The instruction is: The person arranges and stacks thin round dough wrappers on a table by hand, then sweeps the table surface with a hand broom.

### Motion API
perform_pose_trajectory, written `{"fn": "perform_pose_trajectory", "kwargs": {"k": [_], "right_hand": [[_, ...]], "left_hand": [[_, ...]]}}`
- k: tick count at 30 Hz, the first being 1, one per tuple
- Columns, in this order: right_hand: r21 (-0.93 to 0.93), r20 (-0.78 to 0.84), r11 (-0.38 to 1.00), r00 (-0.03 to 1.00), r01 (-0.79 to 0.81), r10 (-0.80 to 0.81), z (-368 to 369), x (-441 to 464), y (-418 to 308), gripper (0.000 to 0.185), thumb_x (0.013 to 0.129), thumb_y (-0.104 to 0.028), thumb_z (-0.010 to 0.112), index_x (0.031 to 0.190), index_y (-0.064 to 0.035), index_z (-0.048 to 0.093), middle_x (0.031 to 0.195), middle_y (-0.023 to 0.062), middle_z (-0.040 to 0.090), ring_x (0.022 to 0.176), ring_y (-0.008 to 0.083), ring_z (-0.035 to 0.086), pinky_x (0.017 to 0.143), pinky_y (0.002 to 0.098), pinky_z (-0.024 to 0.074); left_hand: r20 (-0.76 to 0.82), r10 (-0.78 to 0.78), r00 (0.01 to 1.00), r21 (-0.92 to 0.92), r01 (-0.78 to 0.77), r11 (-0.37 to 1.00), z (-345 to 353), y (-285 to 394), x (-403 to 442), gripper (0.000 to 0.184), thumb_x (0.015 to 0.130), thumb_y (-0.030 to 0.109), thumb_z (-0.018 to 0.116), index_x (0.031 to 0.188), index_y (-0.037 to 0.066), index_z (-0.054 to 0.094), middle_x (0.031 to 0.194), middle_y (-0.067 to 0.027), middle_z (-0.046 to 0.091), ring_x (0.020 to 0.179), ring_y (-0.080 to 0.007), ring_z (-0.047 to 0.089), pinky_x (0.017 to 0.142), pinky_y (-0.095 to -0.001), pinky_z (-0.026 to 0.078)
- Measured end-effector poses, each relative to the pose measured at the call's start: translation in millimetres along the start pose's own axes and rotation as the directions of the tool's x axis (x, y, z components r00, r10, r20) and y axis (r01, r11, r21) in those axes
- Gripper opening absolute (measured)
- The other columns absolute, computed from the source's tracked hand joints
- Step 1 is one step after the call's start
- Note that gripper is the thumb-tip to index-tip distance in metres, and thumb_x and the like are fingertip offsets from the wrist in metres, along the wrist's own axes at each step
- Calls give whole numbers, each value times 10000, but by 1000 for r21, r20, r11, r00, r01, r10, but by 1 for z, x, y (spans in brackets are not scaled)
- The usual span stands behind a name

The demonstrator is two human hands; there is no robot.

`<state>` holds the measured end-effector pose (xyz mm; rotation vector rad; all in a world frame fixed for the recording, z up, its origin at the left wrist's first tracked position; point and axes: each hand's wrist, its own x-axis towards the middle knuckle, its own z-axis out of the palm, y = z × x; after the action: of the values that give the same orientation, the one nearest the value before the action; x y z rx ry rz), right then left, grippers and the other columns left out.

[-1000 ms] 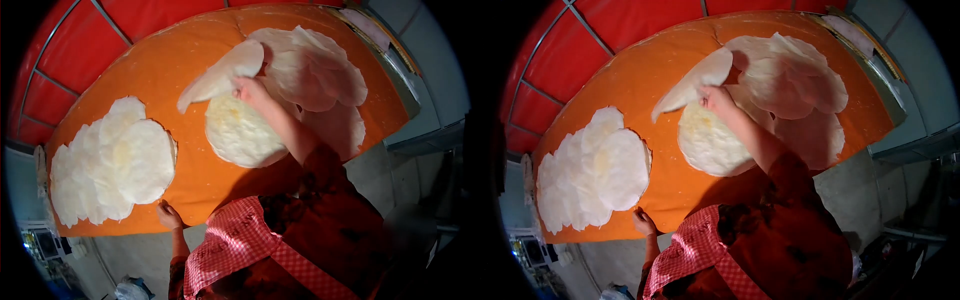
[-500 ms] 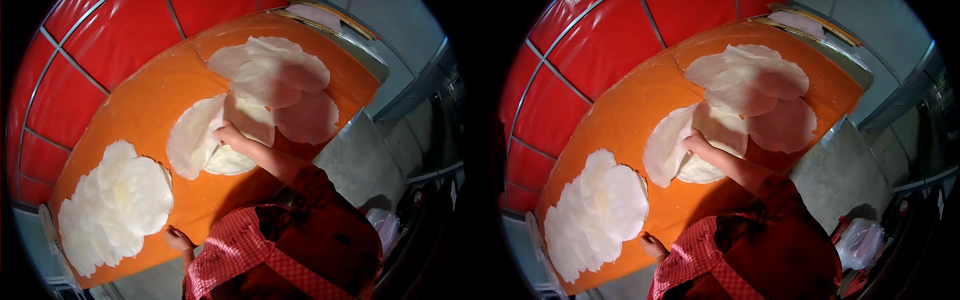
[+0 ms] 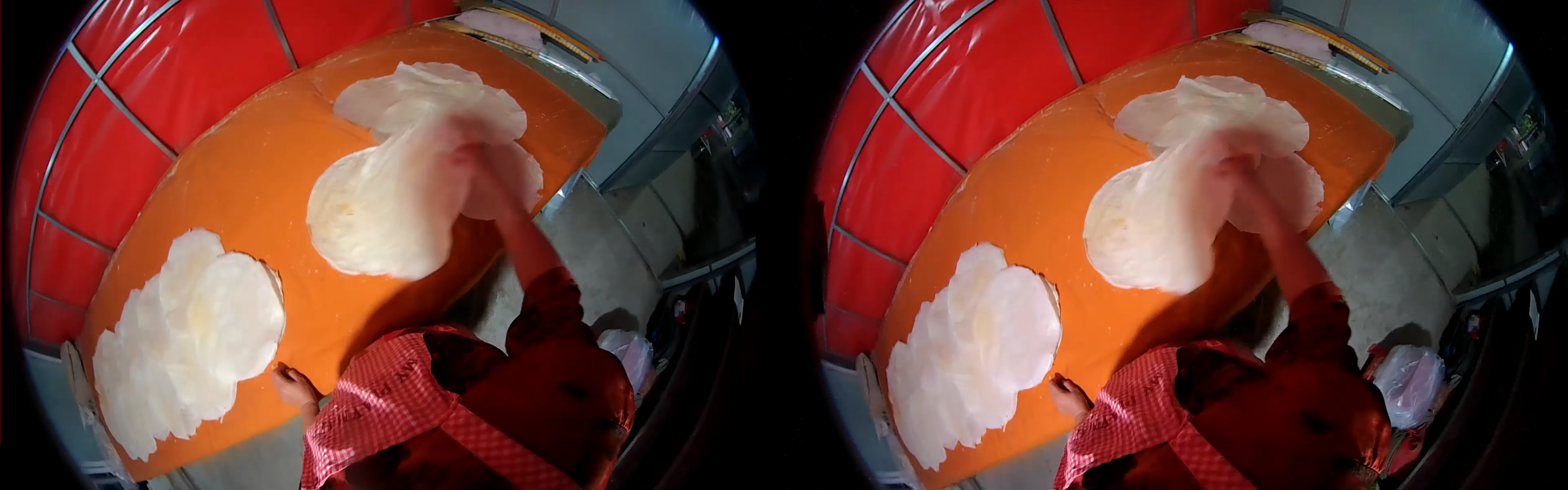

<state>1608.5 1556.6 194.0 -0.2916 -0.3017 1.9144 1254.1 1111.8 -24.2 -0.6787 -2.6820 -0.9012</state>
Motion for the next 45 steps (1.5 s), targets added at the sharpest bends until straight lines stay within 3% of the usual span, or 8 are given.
{"fn": "perform_pose_trajectory", "kwargs": {"k": [1, 6, 8, 11, 16, 24, 41, 45], "right_hand": [[-783, 16, 621, 1000, 12, 0, 14, -15, -29, 301, 959, -217, 460, 1230, -103, 526, 1222, 16, 543, 1097, 109, 502, 908, 263, 437], [-848, -187, 529, 907, 45, -378, -97, 17, -131, 200, 859, -156, 548, 956, -4, 635, 893, 50, 647, 794, 182, 627, 717, 303, 513], [-472, -17, -804, 915, -363, -403, -322, 83, -217, 172, 841, -158, 590, 979, -66, 637, 941, 131, 669, 855, 300, 619, 742, 371, 486], [-769, 377, -546, 455, -332, -807, -194, -17, -105, 151, 834, -160, 608, 915, -33, 624, 893, 160, 657, 834, 327, 620, 713, 408, 483], [-974, -119, 215, 961, -65, -248, -246, -42, 68, 97, 841, -101, 587, 761, -50, 568, 740, 52, 588, 659, 177, 588, 635, 326, 512], [-405, -587, 808, 799, -428, 130, -158, -28, 132, 163, 841, -248, 662, 879, -132, 553, 759, 47, 598, 632, 173, 590, 557, 295, 506], [-913, 391, 66, 819, 402, 420, 226, 48, 186, 324, 806, -79, 500, 1114, -42, 593, 913, 49, 599, 840, 130, 567, 726, 307, 471], [-612, 628, -59, 530, 789, 570, 173, -9, 238, 493, 757, -30, 578, 1248, -79, 573, 1092, 195, 648, 983, 266, 653, 819, 336, 500]], "left_hand": [[-1, -2, 1000, -3, 2, 1000, 0, 1, 0, 125, 895, 121, 532, 946, 17, 576, 908, -179, 641, 835, -374, 604, 731, -460, 474], [1, -21, 1000, 1, 21, 1000, -5, 12, 1, 144, 910, 158, 538, 920, 17, 564, 866, -180, 629, 794, -381, 592, 691, -464, 465], [9, -28, 1000, 1, 28, 1000, -8, 18, 2, 141, 908, 156, 539, 922, 18, 563, 869, -179, 625, 798, -381, 591, 690, -461, 466], [12, -18, 1000, 13, 18, 1000, -9, 20, 3, 139, 905, 153, 538, 924, 19, 565, 881, -179, 623, 805, -380, 592, 691, -458, 467], [18, -6, 1000, 76, 4, 997, -4, 19, 2, 138, 901, 152, 536, 926, 21, 572, 892, -177, 622, 804, -381, 592, 691, -458, 467], [18, -22, 1000, 60, 21, 998, -8, 20, 4, 135, 904, 156, 539, 888, 26, 569, 867, -172, 614, 792, -378, 582, 683, -462, 461], [-14, 1, 1000, -42, -1, 999, -17, 17, 5, 103, 849, 96, 576, 941, 53, 597, 900, -112, 628, 790, -293, 613, 696, -397, 491], [248, -140, 959, -777, 283, 563, -26, 43, 11, 178, 954, 176, 572, 1035, 19, 590, 906, -10, 580, 867, -113, 546, 774, -293, 484]]}}
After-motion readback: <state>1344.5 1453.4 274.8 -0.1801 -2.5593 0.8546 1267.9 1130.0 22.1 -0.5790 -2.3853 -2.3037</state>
